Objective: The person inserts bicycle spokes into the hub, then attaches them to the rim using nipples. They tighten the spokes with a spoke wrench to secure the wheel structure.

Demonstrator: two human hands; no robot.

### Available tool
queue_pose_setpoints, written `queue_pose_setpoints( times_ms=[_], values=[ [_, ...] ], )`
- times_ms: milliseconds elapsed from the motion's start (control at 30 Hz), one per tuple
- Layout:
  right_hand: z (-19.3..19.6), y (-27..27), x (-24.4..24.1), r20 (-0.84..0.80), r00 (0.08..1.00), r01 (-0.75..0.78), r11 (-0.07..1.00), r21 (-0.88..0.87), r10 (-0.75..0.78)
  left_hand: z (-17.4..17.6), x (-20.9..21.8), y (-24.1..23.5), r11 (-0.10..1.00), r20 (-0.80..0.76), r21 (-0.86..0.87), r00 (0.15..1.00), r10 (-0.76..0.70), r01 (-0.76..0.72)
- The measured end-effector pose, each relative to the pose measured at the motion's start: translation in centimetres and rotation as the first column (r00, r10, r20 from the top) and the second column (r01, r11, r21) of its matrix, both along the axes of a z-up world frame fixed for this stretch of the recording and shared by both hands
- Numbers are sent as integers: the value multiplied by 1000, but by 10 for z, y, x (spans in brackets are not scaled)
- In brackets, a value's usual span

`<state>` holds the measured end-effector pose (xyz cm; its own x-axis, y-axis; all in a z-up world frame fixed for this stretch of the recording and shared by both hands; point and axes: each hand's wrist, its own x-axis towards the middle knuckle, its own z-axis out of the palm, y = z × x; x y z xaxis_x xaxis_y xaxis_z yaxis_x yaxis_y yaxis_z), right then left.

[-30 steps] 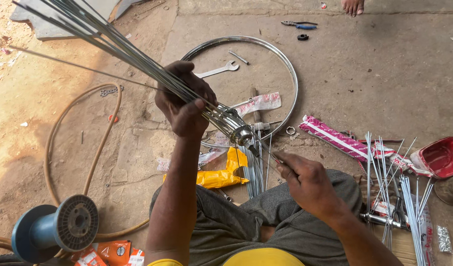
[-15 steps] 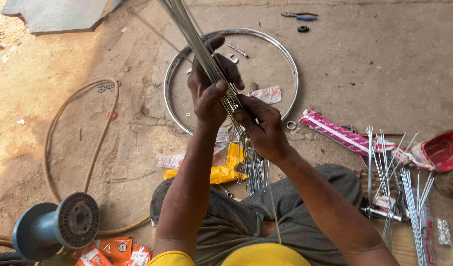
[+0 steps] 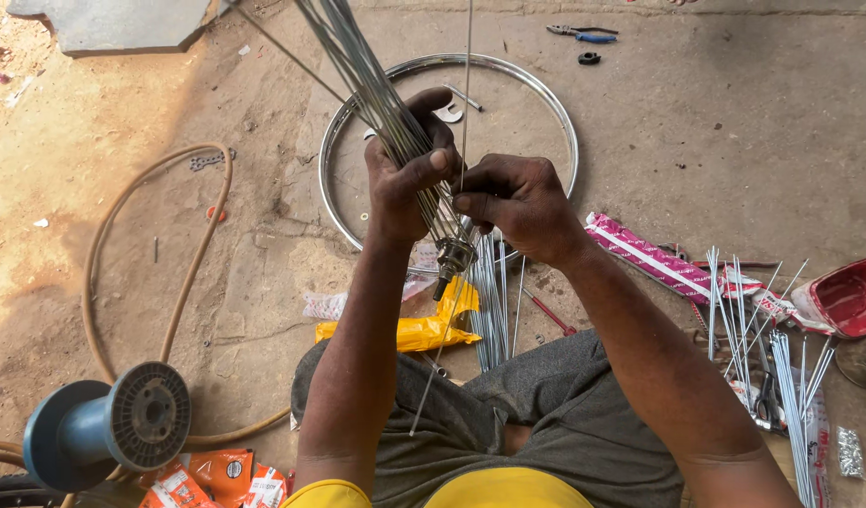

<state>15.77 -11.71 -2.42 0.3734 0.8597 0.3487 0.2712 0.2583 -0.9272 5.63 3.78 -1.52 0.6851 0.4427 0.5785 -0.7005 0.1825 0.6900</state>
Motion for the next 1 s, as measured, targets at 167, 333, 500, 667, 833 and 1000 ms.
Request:
queue_pose_setpoints(
  times_ms=[167, 333, 500, 667, 833, 1000],
  values=[
    [8, -1, -13, 253, 959, 122, 991, 52, -131, -6, 3, -1, 998, 14, -50, 999, -37, 38],
    [18, -5, -18, 512, 854, 88, 996, 20, -86, -9, 4, -1, 994, 33, -61, 995, -90, 92],
    [17, -11, -20, 546, 834, 32, 995, 96, -80, -11, 4, 0, 988, 74, -104, 991, -109, 116],
    [0, -11, -20, 504, 843, 126, 980, 156, -189, -9, 4, -4, 990, 32, -87, 994, -105, 107],
    [-7, -11, -21, 421, 877, 134, 959, 250, -232, -4, 2, -6, 991, 20, -58, 993, -119, 120],
    [-3, -17, -14, 328, 906, 205, 955, 213, -268, -6, 0, -9, 995, -33, -62, 996, -85, 83]
  ],
)
